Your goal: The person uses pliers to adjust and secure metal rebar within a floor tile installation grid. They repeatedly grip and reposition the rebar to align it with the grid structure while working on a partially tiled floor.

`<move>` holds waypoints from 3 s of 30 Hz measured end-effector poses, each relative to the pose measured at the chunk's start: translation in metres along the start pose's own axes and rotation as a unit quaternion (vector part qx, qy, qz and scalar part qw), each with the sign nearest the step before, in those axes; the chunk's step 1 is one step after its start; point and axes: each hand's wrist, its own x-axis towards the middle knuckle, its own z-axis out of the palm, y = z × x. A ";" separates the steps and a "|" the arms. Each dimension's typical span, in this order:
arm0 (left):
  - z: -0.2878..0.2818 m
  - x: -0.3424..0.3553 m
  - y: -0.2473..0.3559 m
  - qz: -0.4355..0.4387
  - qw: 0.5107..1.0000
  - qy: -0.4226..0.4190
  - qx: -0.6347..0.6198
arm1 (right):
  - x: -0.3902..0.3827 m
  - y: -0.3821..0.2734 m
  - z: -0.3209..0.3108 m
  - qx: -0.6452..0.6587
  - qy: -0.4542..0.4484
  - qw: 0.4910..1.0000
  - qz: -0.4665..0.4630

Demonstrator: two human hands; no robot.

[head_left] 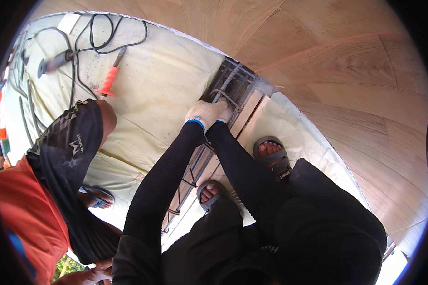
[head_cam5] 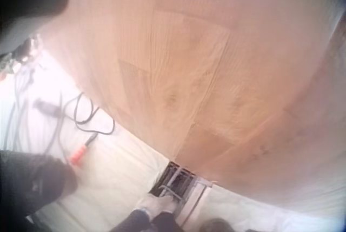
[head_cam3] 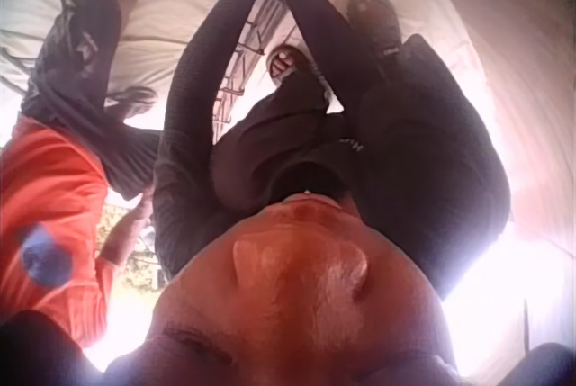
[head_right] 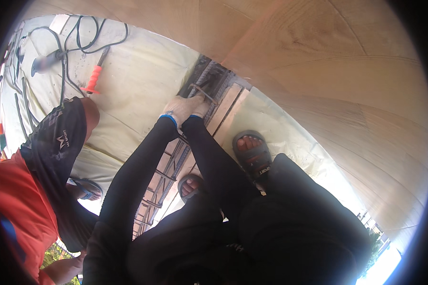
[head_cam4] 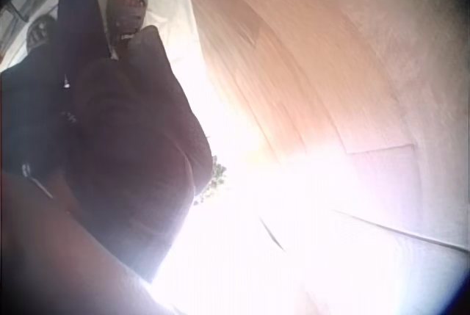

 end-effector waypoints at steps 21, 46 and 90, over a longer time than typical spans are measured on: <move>0.006 -0.009 -0.001 0.190 0.970 0.149 0.015 | -0.007 -0.025 -0.007 -0.209 -0.122 0.968 -0.071; -0.014 -0.029 -0.010 0.290 0.783 0.300 -0.461 | -0.025 -0.005 -0.036 -0.298 -0.123 0.926 -0.195; 0.027 -0.066 -0.100 0.160 0.862 0.293 -0.382 | -0.053 -0.111 -0.255 -0.091 -0.370 0.924 -0.021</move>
